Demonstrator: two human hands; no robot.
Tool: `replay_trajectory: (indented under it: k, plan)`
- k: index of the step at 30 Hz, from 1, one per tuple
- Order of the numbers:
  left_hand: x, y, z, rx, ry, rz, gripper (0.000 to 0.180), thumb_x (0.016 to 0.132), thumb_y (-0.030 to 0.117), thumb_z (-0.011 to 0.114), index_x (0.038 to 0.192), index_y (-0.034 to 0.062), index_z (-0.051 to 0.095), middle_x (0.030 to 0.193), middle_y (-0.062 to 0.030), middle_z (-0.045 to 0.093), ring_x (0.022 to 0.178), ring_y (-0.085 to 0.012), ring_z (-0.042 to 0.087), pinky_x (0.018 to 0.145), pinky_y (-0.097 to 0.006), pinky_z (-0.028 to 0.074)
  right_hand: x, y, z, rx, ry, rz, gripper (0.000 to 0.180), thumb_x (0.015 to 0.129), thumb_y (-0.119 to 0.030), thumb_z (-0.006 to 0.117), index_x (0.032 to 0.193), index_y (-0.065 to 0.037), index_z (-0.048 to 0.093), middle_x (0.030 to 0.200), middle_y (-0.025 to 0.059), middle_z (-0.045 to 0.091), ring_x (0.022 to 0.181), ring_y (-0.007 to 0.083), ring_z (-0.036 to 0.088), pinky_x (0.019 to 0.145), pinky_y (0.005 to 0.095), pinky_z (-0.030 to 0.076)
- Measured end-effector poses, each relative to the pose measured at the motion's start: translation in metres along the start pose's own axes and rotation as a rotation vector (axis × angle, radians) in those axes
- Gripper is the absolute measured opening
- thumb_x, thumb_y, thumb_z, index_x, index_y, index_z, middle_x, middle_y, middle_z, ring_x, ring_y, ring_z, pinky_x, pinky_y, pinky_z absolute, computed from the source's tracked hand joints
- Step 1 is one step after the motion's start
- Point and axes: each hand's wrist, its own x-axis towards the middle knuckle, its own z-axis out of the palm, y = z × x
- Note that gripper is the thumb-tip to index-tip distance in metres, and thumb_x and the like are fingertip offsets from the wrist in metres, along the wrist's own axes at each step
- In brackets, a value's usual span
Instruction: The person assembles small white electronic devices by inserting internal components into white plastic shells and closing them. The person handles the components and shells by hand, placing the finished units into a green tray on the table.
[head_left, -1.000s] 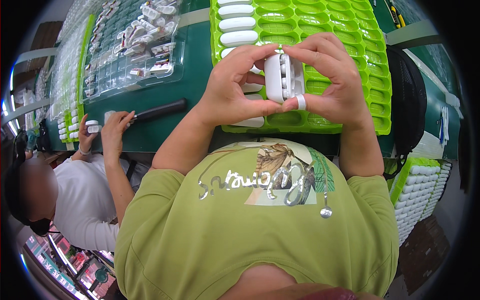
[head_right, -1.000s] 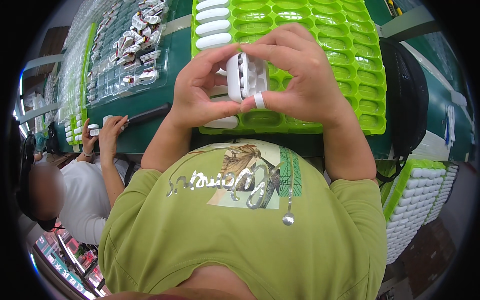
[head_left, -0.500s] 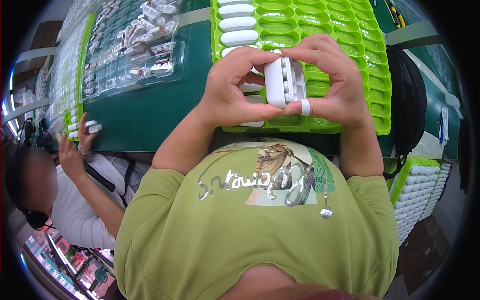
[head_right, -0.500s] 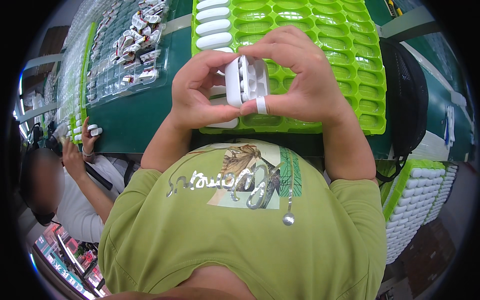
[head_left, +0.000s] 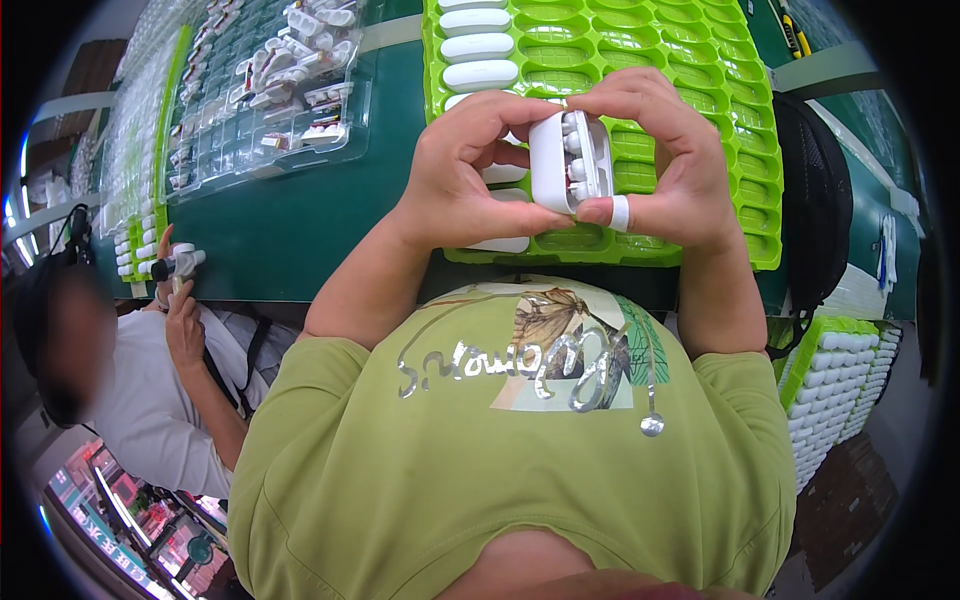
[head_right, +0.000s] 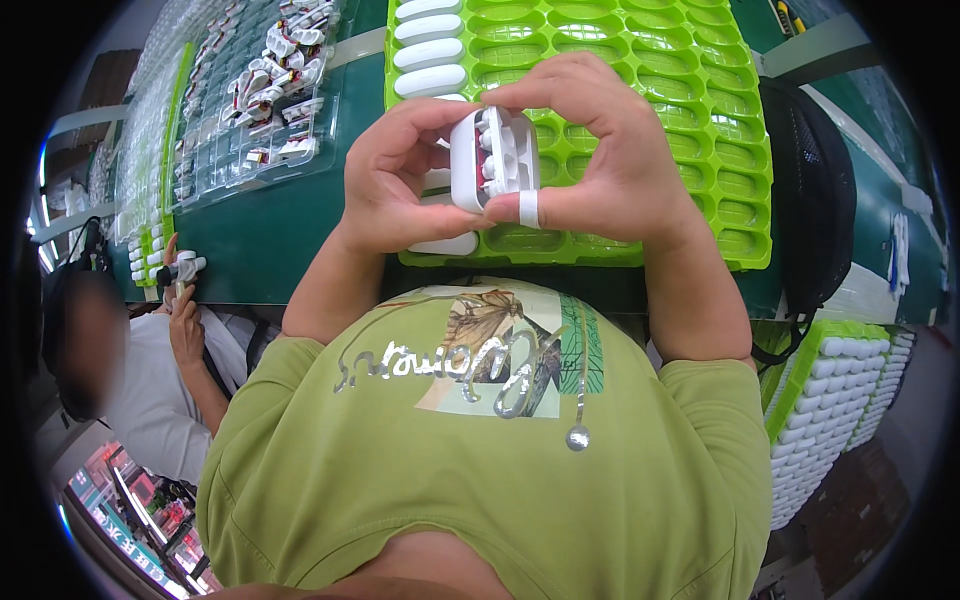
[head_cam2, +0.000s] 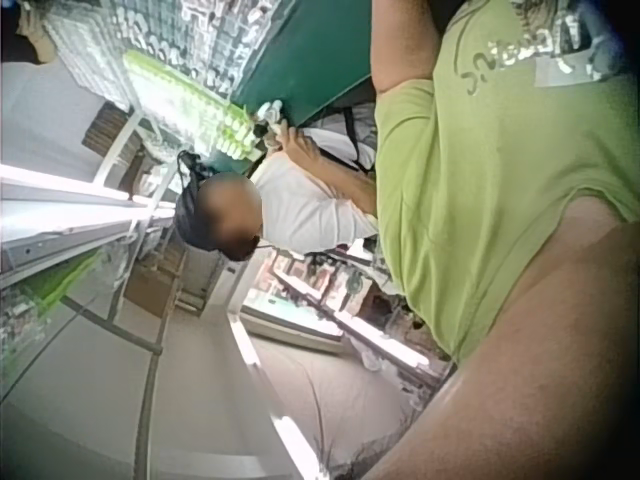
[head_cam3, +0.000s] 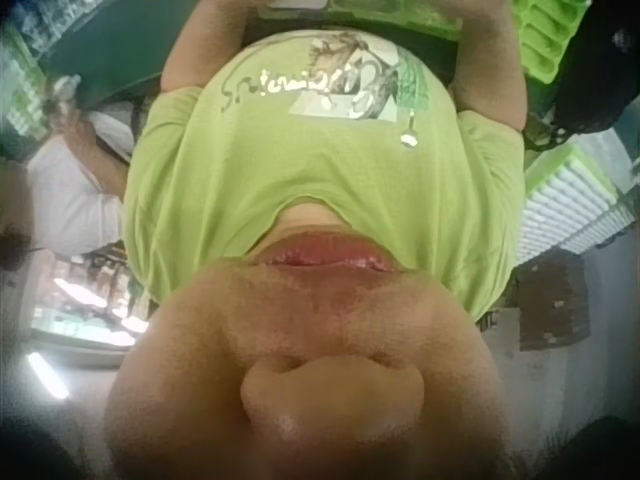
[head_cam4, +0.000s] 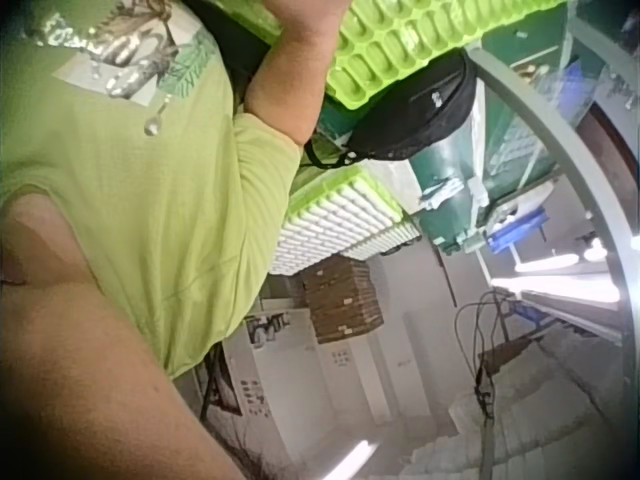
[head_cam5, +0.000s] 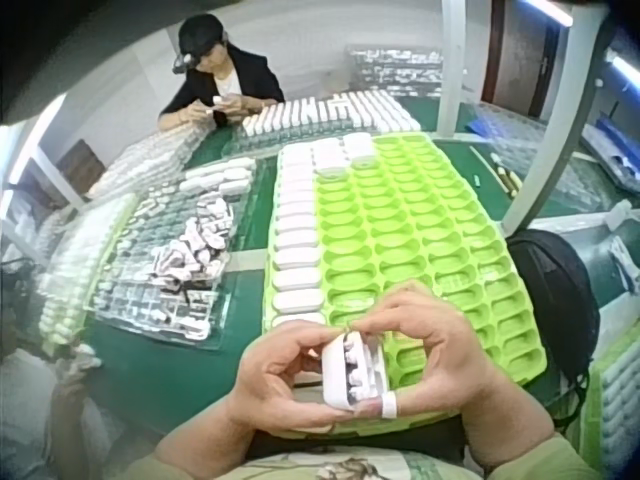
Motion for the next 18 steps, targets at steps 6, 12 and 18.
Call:
replay_trajectory:
  k: [6, 12, 18]
  plan:
    - [0.0015, 0.0055, 0.0047, 0.052, 0.037, -0.026, 0.073, 0.06, 0.009, 0.093, 0.122, -0.0046, 0.058, 0.116, -0.0128, 0.059, 0.106, -0.0207, 0.065, 0.087, -0.034, 0.059, 0.0031, -0.0038, -0.0021, -0.192, 0.033, -0.093, 0.058, 0.056, -0.028, 0.089, 0.107, -0.006, 0.071, 0.1, 0.0088, 0.068, 0.098, 0.0268, 0.06, 0.089, 0.0373, 0.047]
    - [0.0017, 0.001, -0.0025, -0.058, -0.038, -0.048, 0.075, 0.063, 0.005, 0.09, 0.126, -0.006, 0.053, 0.121, -0.0135, 0.057, 0.109, -0.021, 0.062, 0.091, -0.036, 0.057, -0.0021, 0.0004, 0.0046, -0.006, 0.057, 0.034, 0.059, 0.056, -0.029, 0.088, 0.107, -0.005, 0.071, 0.1, 0.0094, 0.068, 0.098, 0.0278, 0.059, 0.087, 0.0383, 0.047]
    - [0.0018, 0.0072, 0.0024, 0.025, 0.016, -0.092, 0.074, 0.061, 0.007, 0.092, 0.125, -0.0048, 0.055, 0.117, -0.0121, 0.058, 0.108, -0.0206, 0.063, 0.091, -0.035, 0.058, 0.0027, -0.0034, -0.0001, -0.2, 0.03, -0.065, 0.059, 0.056, -0.027, 0.089, 0.108, -0.006, 0.07, 0.101, 0.0085, 0.068, 0.101, 0.0263, 0.059, 0.09, 0.0373, 0.047]
